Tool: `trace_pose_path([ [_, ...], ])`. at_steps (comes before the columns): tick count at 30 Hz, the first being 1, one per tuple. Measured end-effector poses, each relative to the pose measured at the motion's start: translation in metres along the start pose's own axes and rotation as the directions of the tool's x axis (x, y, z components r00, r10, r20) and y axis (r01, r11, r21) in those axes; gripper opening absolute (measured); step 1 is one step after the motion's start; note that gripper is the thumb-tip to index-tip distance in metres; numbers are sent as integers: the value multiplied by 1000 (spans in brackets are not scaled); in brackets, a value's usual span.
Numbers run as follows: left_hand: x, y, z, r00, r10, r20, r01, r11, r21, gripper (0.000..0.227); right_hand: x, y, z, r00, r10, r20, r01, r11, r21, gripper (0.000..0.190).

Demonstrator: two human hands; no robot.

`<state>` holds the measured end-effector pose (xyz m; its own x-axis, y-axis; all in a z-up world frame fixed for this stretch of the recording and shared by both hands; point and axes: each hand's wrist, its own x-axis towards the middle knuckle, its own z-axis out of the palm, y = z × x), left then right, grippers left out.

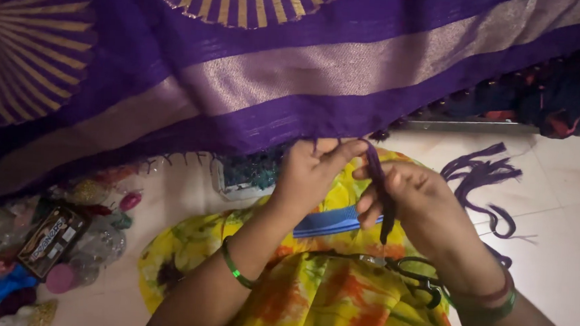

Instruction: The recorder is attaching decorative elements to the edge of a purple fabric, likely a saree.

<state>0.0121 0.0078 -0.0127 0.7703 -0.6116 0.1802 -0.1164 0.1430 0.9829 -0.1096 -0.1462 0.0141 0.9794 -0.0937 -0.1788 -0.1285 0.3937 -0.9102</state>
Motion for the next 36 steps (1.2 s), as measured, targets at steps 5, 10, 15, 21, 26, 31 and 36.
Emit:
trace_pose_path([
  [5, -6, 5, -21, 870, 439, 224, -445, 507, 738, 18, 24, -9, -9, 998, 5, 55, -12, 990, 139, 43],
  [10, -2, 22, -19, 722, 619, 309, -560, 260, 787, 13, 23, 19, -6, 994, 9, 109, -29, 984, 178, 33],
  [15, -2, -4, 7, 820, 566, 80, -419, 499, 759, 8, 9, 74, -4, 986, 29, 166, -81, 945, 317, 30],
  [21, -8, -10, 23, 1000, -1, -9, -2, 949, -314, 19, 1, 99, -21, 997, -50, -63, 35, 976, -217, 28],
  [26, -13, -8, 28, 979, -201, -26, 170, 884, -436, 17, 10, 30, 4, 760, -649, -42, 513, 637, -575, 30],
  [31, -19, -21, 34, 953, -301, 32, 239, 684, -689, 13, 49, 31, -14, 937, -343, -68, 338, 938, -78, 17],
  [36, -23, -3, 21, 962, -156, -223, 115, 976, -186, 18, 49, 23, 16, 947, -310, -89, 316, 946, 70, 18],
])
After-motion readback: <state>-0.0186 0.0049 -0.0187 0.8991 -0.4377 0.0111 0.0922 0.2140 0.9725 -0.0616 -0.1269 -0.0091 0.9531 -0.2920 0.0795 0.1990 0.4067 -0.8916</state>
